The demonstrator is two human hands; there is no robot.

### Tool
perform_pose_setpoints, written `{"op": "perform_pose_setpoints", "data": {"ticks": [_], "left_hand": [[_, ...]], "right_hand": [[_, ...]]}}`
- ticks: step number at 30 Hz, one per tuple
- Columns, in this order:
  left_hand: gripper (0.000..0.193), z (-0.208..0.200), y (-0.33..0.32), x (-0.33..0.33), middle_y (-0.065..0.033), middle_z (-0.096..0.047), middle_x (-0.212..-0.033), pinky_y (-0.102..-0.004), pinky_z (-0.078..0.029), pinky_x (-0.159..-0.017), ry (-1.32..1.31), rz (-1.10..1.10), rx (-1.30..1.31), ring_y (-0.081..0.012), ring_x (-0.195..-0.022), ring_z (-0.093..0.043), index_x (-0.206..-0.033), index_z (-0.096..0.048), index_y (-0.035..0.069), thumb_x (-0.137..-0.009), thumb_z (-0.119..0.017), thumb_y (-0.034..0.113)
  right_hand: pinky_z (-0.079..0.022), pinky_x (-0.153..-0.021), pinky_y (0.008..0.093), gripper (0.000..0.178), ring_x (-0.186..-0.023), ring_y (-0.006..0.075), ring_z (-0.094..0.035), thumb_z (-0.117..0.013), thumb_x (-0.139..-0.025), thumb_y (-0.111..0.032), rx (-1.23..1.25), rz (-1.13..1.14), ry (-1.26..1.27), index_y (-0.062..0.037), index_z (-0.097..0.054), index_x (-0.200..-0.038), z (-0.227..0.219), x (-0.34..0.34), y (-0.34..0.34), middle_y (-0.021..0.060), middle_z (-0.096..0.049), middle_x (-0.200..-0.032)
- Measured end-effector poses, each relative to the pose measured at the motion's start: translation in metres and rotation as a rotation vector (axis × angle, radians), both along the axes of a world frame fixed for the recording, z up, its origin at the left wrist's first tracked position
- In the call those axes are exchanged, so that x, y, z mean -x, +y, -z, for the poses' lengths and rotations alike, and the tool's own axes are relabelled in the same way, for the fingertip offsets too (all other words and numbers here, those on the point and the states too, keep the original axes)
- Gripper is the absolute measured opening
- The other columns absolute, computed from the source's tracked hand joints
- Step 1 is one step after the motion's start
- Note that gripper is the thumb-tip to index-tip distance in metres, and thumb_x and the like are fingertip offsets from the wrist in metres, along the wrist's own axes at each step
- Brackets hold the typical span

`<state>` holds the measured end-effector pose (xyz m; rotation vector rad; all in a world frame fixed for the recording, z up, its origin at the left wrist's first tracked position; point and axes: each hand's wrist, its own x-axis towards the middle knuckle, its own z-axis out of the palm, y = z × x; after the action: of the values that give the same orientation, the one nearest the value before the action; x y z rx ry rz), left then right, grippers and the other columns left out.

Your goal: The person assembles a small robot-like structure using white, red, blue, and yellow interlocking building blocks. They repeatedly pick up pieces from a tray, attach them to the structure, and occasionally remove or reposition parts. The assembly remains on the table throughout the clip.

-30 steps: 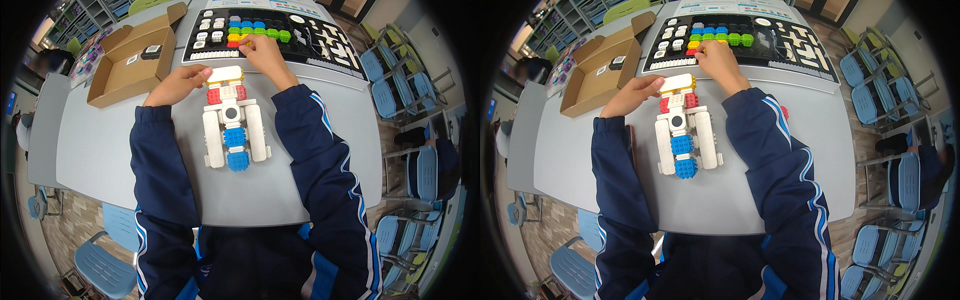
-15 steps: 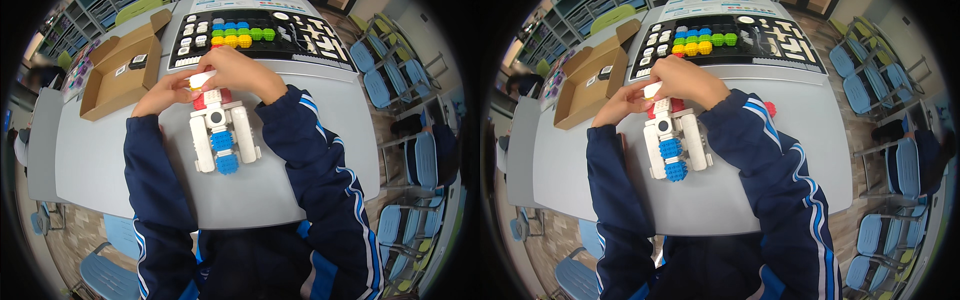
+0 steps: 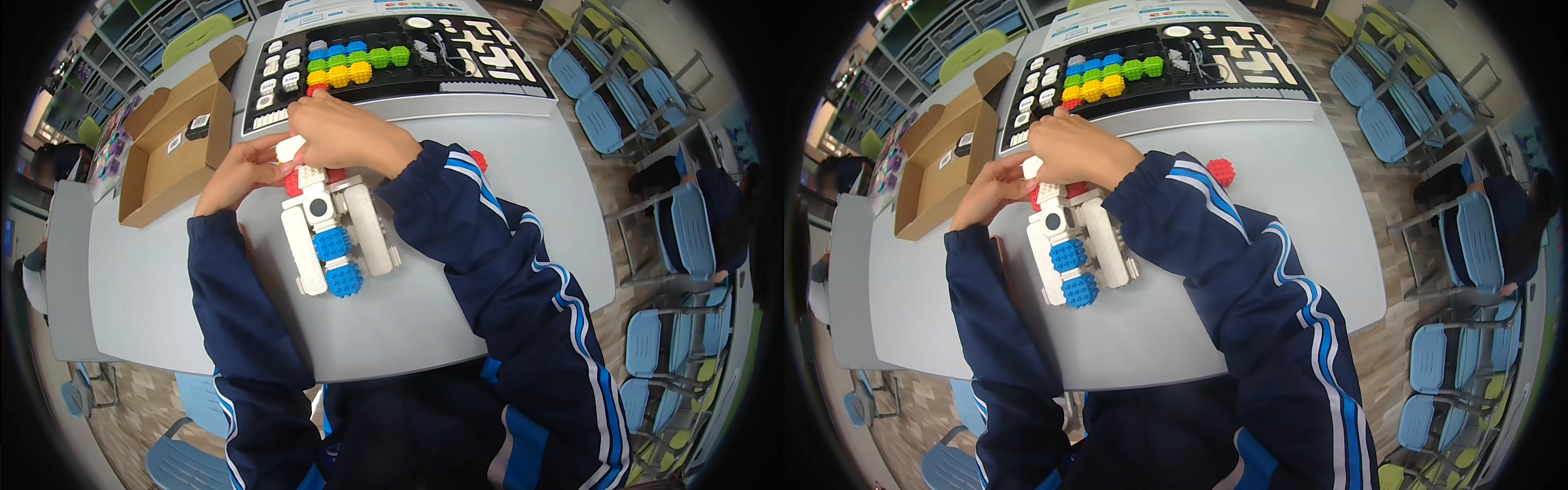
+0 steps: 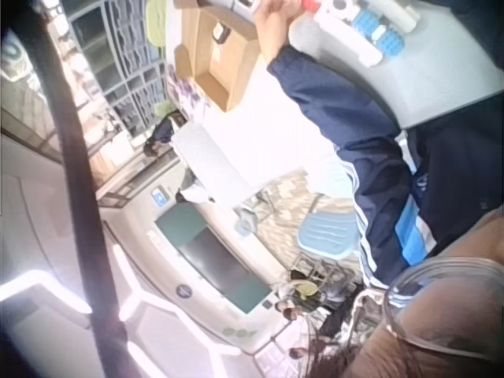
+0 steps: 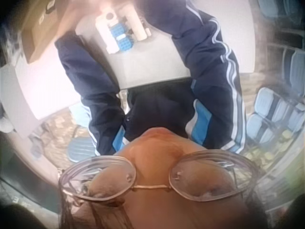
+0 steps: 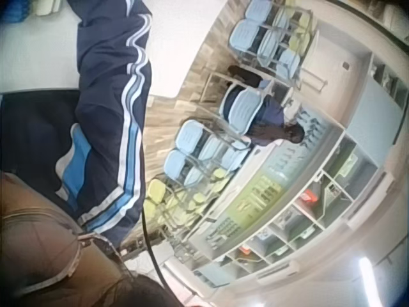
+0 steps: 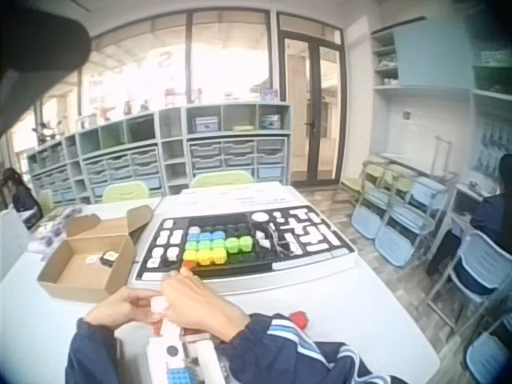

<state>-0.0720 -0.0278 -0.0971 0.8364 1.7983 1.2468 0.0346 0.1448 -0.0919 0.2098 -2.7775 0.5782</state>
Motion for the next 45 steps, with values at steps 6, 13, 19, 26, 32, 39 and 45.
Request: {"op": "perform_pose_setpoints", "data": {"ticks": [6, 13, 19, 26, 32, 39, 45], "left_hand": [[0.052, 0.000, 0.002, 0.003, -0.0102, -0.069, -0.101, -0.0270, -0.050, -0.085, 0.009, -0.004, 0.018, -0.0129, -0.091, -0.065, -0.131, -0.055, 0.000, -0.080, -0.066, 0.002], [0.051, 0.002, -0.002, 0.003, -0.0103, -0.068, -0.101, -0.0265, -0.051, -0.083, 0.077, 0.005, 0.021, -0.0131, -0.090, -0.064, -0.131, -0.055, 0.000, -0.082, -0.068, 0.005], [0.053, 0.004, -0.004, 0.004, -0.0110, -0.067, -0.104, -0.0273, -0.051, -0.084, 0.146, 0.073, -0.008, -0.0135, -0.093, -0.064, -0.135, -0.051, 0.001, -0.086, -0.068, 0.010], [0.051, 0.006, 0.000, -0.001, -0.0097, -0.068, -0.102, -0.0272, -0.051, -0.084, -0.009, -0.020, -0.077, -0.0136, -0.092, -0.064, -0.135, -0.052, 0.003, -0.085, -0.064, 0.005], [0.050, 0.006, 0.001, 0.007, -0.0085, -0.068, -0.100, -0.0262, -0.052, -0.081, -0.113, 0.005, -0.101, -0.0129, -0.090, -0.065, -0.134, -0.054, 0.004, -0.084, -0.060, 0.003], [0.048, 0.005, 0.001, 0.004, -0.0083, -0.069, -0.097, -0.0258, -0.053, -0.078, -0.063, -0.034, -0.089, -0.0136, -0.087, -0.066, -0.130, -0.058, 0.003, -0.082, -0.060, 0.001], [0.053, 0.002, 0.001, 0.006, -0.0151, -0.068, -0.108, -0.0242, -0.052, -0.079, -0.027, 0.002, -0.077, -0.0153, -0.091, -0.067, -0.132, -0.053, -0.002, -0.080, -0.057, -0.006]], "right_hand": [[-0.045, -0.090, 0.0410, 0.035, -0.103, 0.0371, -0.055, -0.072, -0.075, -0.013, -0.096, 0.015, 0.082, 0.0090, -0.058, -0.098, 0.010, 0.001, -0.007, 0.0237, -0.059, -0.103], [-0.047, -0.090, 0.0407, 0.035, -0.105, 0.0332, -0.056, -0.070, -0.078, -0.022, -0.114, -0.069, 0.076, 0.0035, -0.062, -0.100, 0.004, -0.003, 0.004, 0.0162, -0.062, -0.104], [-0.046, -0.088, 0.0410, 0.031, -0.099, 0.0324, -0.059, -0.066, -0.081, -0.026, -0.119, -0.149, 0.158, 0.0026, -0.065, -0.095, 0.014, 0.001, 0.014, 0.0149, -0.064, -0.095], [-0.053, -0.067, 0.0367, 0.028, -0.078, 0.0269, -0.062, -0.065, -0.084, -0.024, -0.279, -0.233, 0.461, 0.0018, -0.066, -0.094, 0.035, 0.002, 0.026, 0.0097, -0.064, -0.075], [-0.053, -0.054, 0.0323, 0.029, -0.069, 0.0212, -0.062, -0.064, -0.085, -0.021, -0.425, -0.240, 0.614, 0.0071, -0.064, -0.093, 0.048, 0.004, 0.018, 0.0094, -0.063, -0.070], [-0.053, -0.050, 0.0304, 0.028, -0.069, 0.0194, -0.061, -0.064, -0.083, -0.014, -0.466, -0.212, 0.664, 0.0111, -0.062, -0.094, 0.057, 0.000, 0.015, 0.0090, -0.061, -0.070], [-0.054, -0.049, 0.0320, 0.021, -0.067, 0.0232, -0.064, -0.061, -0.074, -0.007, -0.534, -0.210, 0.723, 0.0121, -0.059, -0.082, 0.058, 0.000, 0.013, 0.0127, -0.061, -0.066]]}}
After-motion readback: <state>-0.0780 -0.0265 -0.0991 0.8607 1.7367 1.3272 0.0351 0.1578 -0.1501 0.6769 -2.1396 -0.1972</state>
